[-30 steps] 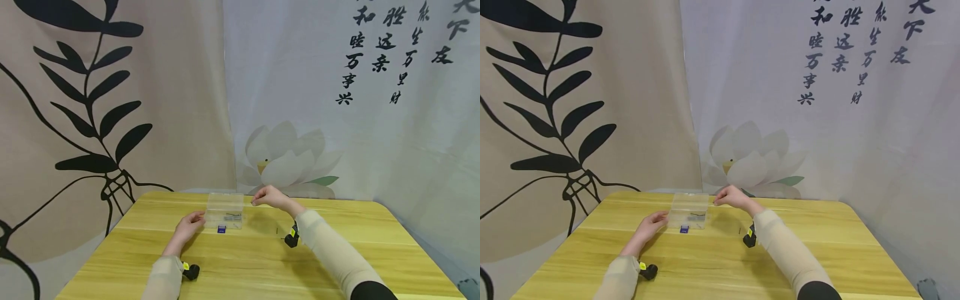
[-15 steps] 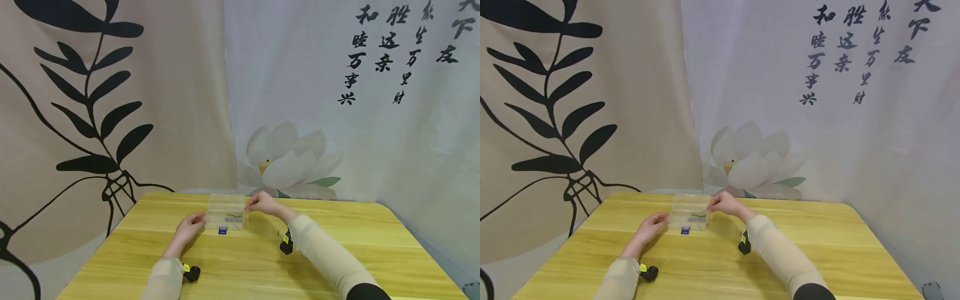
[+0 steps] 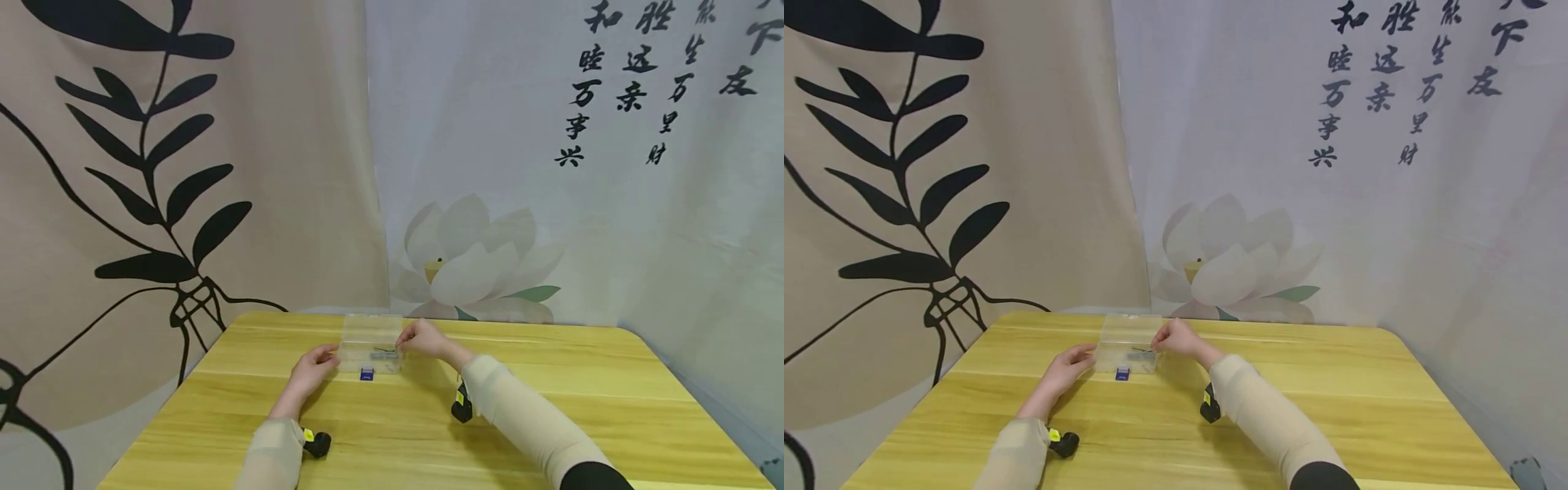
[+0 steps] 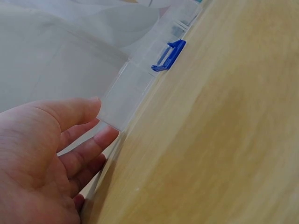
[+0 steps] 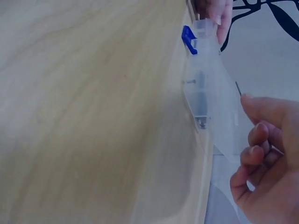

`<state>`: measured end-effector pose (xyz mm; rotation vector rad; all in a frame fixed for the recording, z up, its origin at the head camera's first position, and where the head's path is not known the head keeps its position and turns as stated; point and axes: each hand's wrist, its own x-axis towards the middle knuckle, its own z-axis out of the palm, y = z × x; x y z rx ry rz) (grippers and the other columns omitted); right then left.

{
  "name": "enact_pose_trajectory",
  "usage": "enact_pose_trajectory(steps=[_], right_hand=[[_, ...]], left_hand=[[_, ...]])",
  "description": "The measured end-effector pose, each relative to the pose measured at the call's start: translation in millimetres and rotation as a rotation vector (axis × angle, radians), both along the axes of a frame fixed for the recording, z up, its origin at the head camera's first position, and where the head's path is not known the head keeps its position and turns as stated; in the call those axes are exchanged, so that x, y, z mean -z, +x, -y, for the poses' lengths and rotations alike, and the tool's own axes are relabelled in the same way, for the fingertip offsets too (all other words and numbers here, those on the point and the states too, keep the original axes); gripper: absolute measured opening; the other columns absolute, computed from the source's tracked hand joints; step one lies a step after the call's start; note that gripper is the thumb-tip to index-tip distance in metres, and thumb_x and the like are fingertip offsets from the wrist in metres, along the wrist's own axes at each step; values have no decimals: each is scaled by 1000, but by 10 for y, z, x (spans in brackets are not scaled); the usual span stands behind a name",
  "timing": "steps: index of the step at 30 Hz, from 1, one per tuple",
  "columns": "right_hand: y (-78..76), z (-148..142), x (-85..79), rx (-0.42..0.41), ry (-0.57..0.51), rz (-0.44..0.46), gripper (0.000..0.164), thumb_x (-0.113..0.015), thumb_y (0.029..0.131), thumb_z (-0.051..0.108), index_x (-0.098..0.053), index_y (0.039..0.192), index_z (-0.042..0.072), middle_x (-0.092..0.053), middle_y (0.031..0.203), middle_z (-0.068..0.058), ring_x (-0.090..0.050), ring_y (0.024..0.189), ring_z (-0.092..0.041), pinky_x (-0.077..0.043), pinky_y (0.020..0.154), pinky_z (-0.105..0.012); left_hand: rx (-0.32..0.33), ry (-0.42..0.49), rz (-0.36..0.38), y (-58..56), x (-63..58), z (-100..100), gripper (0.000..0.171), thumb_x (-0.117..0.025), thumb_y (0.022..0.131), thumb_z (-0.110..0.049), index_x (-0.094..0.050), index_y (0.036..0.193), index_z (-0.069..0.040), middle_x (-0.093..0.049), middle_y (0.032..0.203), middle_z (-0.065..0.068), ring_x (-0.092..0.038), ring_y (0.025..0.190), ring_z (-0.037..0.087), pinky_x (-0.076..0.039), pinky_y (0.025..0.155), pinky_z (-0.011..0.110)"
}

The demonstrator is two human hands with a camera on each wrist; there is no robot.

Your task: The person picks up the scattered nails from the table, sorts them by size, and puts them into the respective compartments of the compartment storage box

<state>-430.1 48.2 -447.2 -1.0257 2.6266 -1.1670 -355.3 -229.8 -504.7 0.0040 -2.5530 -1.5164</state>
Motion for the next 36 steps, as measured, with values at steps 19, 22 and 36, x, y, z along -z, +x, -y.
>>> enact_pose_trajectory(steps=[19, 22, 36], right_hand=[[46, 84, 168, 100, 27, 22, 4, -73, 84, 6, -77, 83, 4, -72, 82, -2, -54, 69, -6, -47, 64, -23], [46, 85, 175, 100, 30, 19, 4, -73, 84, 6, -77, 83, 3, -72, 82, -2, -53, 68, -6, -47, 63, -23], [58, -90, 60, 86, 8, -4, 13, -69, 89, 11, -77, 94, 2, -73, 92, -4, -65, 84, -13, -52, 73, -31]], left_hand=[[4, 10, 16, 14, -17, -6, 37, -62, 96, -18, -60, 131, -5, -64, 115, 12, -57, 108, 30, -45, 91, 48], [4, 8, 15, 10, -13, -9, 37, -62, 96, -18, -60, 131, -5, -65, 114, 11, -57, 107, 29, -45, 90, 48], [-2, 6, 3, 10, -7, -8, 37, -62, 96, -17, -60, 131, -4, -65, 112, 11, -58, 105, 29, -45, 90, 47]])
